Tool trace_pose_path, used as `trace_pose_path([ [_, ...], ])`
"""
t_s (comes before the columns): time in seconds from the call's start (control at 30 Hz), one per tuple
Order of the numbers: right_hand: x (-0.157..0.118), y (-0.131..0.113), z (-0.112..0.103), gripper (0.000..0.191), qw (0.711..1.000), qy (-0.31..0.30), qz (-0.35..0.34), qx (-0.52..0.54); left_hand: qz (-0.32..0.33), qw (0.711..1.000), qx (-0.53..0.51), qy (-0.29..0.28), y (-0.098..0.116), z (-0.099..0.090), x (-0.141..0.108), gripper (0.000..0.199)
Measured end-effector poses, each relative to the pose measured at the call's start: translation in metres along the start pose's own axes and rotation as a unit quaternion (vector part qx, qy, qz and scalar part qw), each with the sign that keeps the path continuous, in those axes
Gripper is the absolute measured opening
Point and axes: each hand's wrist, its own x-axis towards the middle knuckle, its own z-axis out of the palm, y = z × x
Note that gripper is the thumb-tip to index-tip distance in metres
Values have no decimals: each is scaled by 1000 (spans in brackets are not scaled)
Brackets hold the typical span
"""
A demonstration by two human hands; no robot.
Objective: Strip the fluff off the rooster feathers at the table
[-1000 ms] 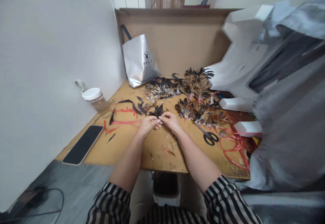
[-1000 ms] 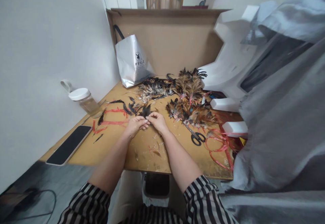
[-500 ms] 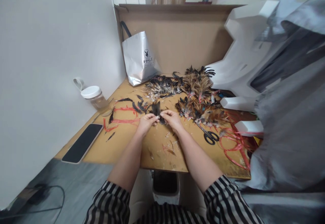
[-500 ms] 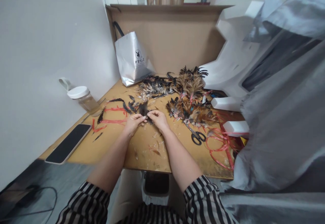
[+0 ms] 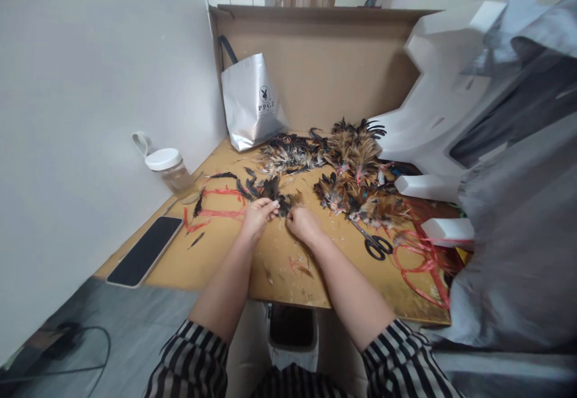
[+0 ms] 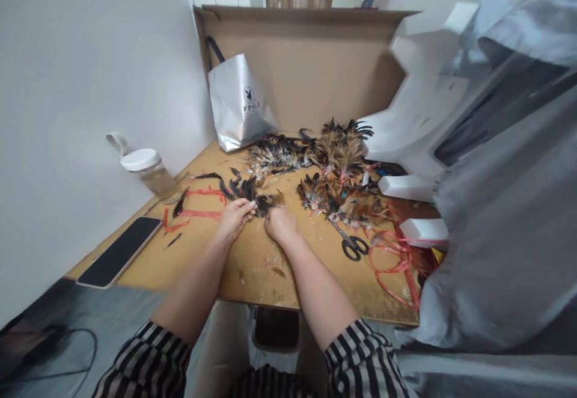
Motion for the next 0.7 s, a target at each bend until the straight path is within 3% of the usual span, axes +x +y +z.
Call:
trace_pose_path([
  [0.43, -1, -1, -4, 18, 999, 23, 28, 26, 14, 998, -54, -3, -1, -3, -1, 23],
  [0.57, 3, 5, -1, 15, 990, 71, 27, 121, 8, 998, -63, 2, 1, -2, -2, 23],
  [0.7, 10, 11, 5, 13, 952, 76, 22, 294, 5, 998, -57, -10, 0, -2, -3, 23],
])
